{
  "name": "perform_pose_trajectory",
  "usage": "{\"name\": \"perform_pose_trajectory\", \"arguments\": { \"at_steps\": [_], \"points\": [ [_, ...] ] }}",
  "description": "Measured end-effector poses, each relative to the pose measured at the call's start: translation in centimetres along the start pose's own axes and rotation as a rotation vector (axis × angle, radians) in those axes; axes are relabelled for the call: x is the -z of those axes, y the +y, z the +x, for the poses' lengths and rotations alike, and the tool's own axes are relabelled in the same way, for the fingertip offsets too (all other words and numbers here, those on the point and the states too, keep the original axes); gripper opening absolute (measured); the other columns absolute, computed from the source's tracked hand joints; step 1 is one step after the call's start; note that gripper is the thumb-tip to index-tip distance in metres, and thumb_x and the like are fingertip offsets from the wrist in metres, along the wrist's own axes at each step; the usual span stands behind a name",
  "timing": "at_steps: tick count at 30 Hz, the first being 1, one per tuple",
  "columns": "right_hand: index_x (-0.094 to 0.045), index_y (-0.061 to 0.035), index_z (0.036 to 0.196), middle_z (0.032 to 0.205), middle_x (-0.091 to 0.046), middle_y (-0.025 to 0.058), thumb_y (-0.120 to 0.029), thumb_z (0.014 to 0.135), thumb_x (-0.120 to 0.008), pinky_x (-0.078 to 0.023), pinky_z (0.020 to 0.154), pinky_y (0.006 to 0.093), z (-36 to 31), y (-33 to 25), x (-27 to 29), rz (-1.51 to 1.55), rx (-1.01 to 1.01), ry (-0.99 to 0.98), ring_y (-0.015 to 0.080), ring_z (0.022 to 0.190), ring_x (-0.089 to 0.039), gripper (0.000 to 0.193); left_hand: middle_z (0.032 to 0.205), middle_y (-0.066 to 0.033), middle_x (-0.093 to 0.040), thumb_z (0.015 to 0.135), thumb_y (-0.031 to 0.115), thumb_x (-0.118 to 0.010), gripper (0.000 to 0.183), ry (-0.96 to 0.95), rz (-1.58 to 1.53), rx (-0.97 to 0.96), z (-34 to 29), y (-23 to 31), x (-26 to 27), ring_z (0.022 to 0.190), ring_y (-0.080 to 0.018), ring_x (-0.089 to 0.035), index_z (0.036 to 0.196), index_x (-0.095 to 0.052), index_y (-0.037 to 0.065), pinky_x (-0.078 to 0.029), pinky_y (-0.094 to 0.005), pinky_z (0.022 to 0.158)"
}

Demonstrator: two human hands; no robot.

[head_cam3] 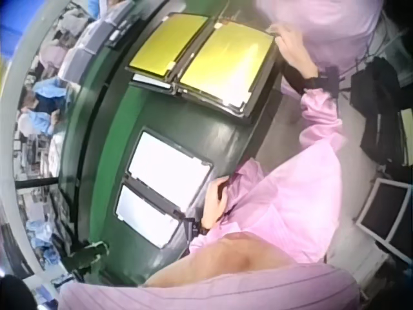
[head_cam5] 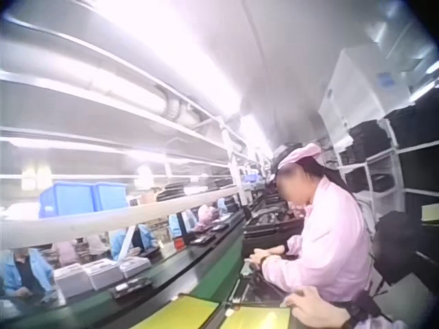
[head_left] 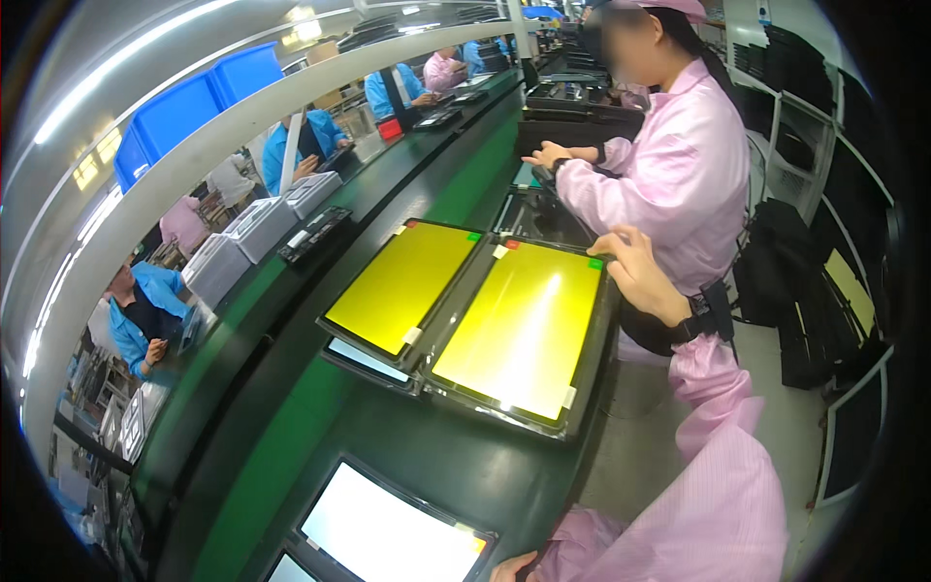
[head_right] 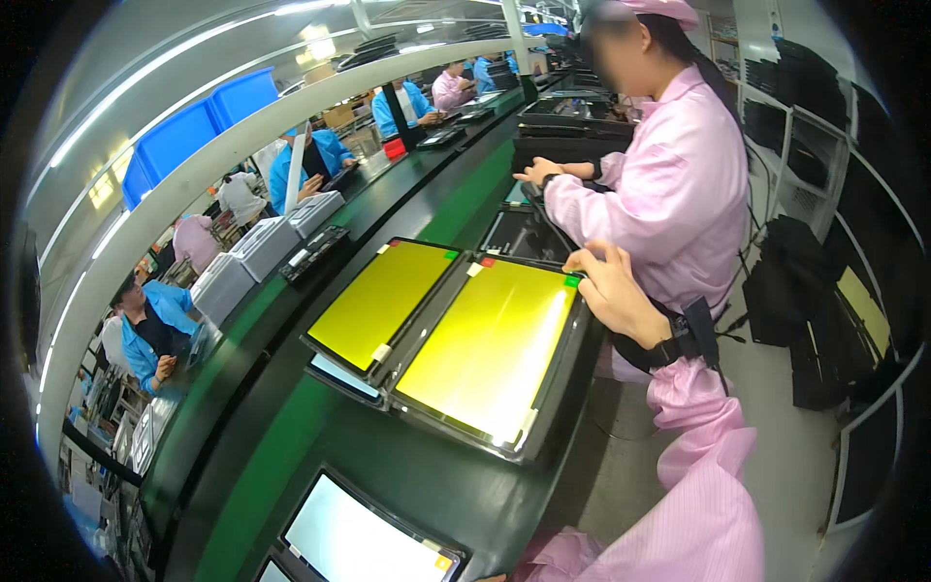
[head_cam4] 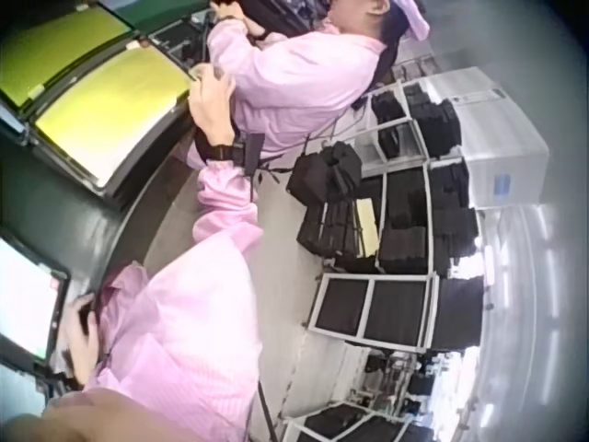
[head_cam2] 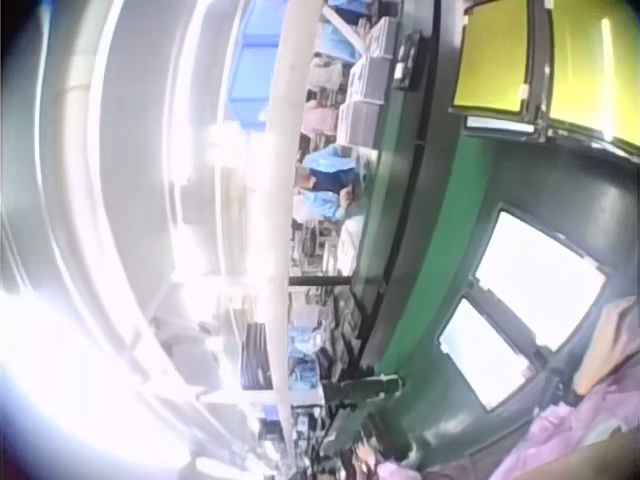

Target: Performing quality control tests on tablet computer screens on an assembly line, including touch response, color grids, and hardware functionality.

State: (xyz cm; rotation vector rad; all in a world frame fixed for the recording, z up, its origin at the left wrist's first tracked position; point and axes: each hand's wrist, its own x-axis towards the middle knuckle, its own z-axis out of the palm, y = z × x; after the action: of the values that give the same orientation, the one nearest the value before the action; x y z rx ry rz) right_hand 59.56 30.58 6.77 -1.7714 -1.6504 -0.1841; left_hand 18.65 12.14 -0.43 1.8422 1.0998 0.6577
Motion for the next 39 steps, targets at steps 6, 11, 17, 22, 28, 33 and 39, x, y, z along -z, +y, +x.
{"name": "perform_pose_trajectory", "arguments": {
  "at_steps": [6,11,17,22,28,33,39],
  "points": [
    [-0.049,-0.0041,0.114,0.117,-0.055,0.0132,-0.008,0.081,-0.040,-0.026,0.103,0.0420,10.2,-4.1,-5.1,0.145,0.362,-0.250,0.0293,0.120,-0.039,0.034,0.100,-0.0181,-0.060,0.085,0.000,-0.050,0.021,0.119,0.015,0.106,-1.2,-1.7,-0.8,0.095,-0.0346,-0.057,0.103,-0.059,0.002,-0.045,-0.0377,0.084],
    [-0.049,-0.0087,0.114,0.114,-0.053,0.0129,-0.010,0.083,-0.039,-0.027,0.101,0.0431,14.4,-4.3,-8.2,-0.079,0.220,-0.585,0.0294,0.118,-0.040,0.033,0.096,-0.0166,-0.062,0.084,0.000,-0.050,0.018,0.133,-0.006,0.067,-1.4,-2.7,-1.4,0.092,-0.0344,-0.058,0.098,-0.061,0.003,-0.045,-0.0386,0.082],
    [-0.055,-0.0037,0.110,0.112,-0.057,0.0102,0.002,0.072,-0.042,-0.032,0.100,0.0380,6.5,-7.4,-1.1,0.372,0.366,-0.438,0.0260,0.112,-0.047,0.041,0.094,-0.0160,-0.062,0.084,-0.001,-0.050,0.017,0.146,-0.033,0.077,-1.0,-2.5,-1.0,0.090,-0.0337,-0.058,0.096,-0.061,0.003,-0.045,-0.0380,0.081],
    [-0.055,-0.0078,0.116,0.115,-0.053,0.0111,0.003,0.071,-0.045,-0.029,0.102,0.0394,-2.1,-7.3,2.7,0.342,0.388,-0.460,0.0276,0.114,-0.044,0.048,0.092,-0.0161,-0.062,0.084,-0.003,-0.048,0.018,0.134,-0.028,0.046,-0.3,-2.1,-0.6,0.087,-0.0328,-0.059,0.095,-0.061,0.003,-0.046,-0.0360,0.079],
    [-0.056,-0.0114,0.118,0.119,-0.049,0.0162,-0.001,0.072,-0.050,-0.023,0.105,0.0465,-4.8,-7.2,2.8,0.358,0.401,-0.505,0.0310,0.117,-0.040,0.047,0.092,-0.0165,-0.062,0.084,-0.002,-0.048,0.017,0.156,-0.005,0.058,-0.6,-2.2,-0.8,0.085,-0.0327,-0.059,0.094,-0.061,0.002,-0.047,-0.0366,0.077],
    [-0.054,-0.0101,0.116,0.120,-0.050,0.0177,-0.005,0.074,-0.050,-0.024,0.105,0.0457,-3.2,-8.7,3.1,0.208,0.452,-0.512,0.0327,0.120,-0.039,0.043,0.093,-0.0166,-0.061,0.084,-0.002,-0.049,0.017,0.157,-0.009,0.067,-0.7,-1.8,-0.7,0.087,-0.0334,-0.059,0.095,-0.061,0.002,-0.046,-0.0370,0.078],
    [-0.048,-0.0053,0.113,0.114,-0.053,0.0090,-0.004,0.077,-0.042,-0.024,0.104,0.0426,6.2,-11.9,-3.4,0.375,0.643,-0.480,0.0241,0.117,-0.043,0.037,0.095,-0.0160,-0.061,0.084,-0.002,-0.049,0.017,0.163,-0.001,0.104,-1.1,-1.6,-0.7,0.090,-0.0334,-0.058,0.096,-0.061,0.002,-0.045,-0.0378,0.081]
  ]
}}
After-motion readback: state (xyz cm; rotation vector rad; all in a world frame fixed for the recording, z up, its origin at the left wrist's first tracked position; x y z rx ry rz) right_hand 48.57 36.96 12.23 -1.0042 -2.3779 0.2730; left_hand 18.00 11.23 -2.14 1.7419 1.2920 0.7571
